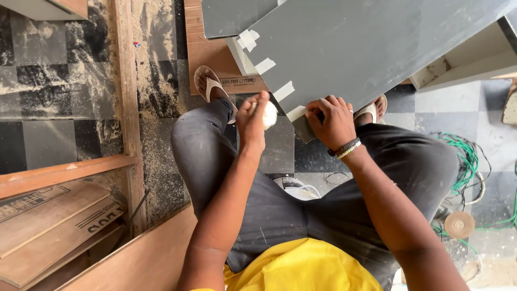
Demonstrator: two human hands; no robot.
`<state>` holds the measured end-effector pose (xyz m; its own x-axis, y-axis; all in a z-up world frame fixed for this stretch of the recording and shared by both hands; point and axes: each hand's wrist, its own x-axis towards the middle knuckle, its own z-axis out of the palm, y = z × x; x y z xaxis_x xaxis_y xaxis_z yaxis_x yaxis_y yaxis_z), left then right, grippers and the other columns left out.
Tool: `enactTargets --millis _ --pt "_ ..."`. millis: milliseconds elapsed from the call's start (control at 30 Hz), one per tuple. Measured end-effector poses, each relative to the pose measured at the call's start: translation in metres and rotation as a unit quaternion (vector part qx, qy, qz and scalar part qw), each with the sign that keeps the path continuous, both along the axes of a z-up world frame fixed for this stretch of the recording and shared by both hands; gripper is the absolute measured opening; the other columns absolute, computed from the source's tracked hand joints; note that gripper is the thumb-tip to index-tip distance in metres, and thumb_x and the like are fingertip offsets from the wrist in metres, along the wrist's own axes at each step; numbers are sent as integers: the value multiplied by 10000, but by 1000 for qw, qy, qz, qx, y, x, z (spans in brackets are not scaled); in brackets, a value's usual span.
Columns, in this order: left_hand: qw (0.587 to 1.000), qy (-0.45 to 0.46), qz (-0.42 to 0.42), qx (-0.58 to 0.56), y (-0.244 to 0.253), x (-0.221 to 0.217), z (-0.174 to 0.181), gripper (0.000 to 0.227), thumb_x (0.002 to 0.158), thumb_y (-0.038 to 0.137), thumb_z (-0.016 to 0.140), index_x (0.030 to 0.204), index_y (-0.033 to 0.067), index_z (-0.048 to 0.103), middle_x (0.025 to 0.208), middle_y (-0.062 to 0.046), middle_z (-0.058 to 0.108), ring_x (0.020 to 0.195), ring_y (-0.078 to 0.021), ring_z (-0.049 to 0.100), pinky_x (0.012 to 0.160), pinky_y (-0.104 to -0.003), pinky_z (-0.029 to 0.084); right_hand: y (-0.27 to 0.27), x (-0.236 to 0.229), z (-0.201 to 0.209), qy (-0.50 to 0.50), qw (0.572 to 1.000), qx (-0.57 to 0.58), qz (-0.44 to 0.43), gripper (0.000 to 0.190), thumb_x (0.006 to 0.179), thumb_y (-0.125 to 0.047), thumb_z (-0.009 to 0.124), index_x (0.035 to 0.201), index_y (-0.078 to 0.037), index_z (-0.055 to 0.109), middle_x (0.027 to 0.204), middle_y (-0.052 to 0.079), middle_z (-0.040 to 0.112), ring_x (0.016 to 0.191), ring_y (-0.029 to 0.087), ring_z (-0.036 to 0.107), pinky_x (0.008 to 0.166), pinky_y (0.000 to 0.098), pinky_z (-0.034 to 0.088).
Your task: Applying small white adhesive pieces or joinery strips to the edge of a grey furniture panel.
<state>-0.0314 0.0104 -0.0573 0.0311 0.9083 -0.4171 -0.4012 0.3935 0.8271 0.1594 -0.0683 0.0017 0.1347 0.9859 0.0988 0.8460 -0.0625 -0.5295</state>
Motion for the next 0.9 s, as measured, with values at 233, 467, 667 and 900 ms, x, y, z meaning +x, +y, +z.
enactTargets --millis 233,467,667,900 --pt "986 4 -166 -30 -3 7 -12 546 903 205 738 1328 -47 504 1201 -143 669 1072 -182 663 897 -324 564 6 -10 4 -10 1000 -1 9 227 902 -213 731 1120 -147 734 991 58 640 977 269 586 876 399 396" --pt "977 -26 -212 -3 -3 8 1 553 937 201 691 1366 -108 527 1246 -178 671 1098 -185 662 919 -308 560 15 -8 -6 -46 998 -15 40 132 935 -219 691 1049 -158 716 994 55 625 960 260 589 858 398 377" --pt "980 -26 -196 -6 -4 9 -11 530 944 203 695 1350 -110 559 1195 -162 689 1029 -164 671 865 -290 562 20 0 -16 -48 996 -14 70 67 976 -202 659 997 -147 691 980 51 614 959 256 590 862 398 379" --pt "982 -37 -184 -3 -5 11 -19 527 949 200 702 1336 -133 574 1150 -162 700 968 -155 678 802 -278 570 12 -1 -15 -41 996 -17 78 88 934 -193 662 1004 -141 675 990 59 589 988 273 570 860 418 380"
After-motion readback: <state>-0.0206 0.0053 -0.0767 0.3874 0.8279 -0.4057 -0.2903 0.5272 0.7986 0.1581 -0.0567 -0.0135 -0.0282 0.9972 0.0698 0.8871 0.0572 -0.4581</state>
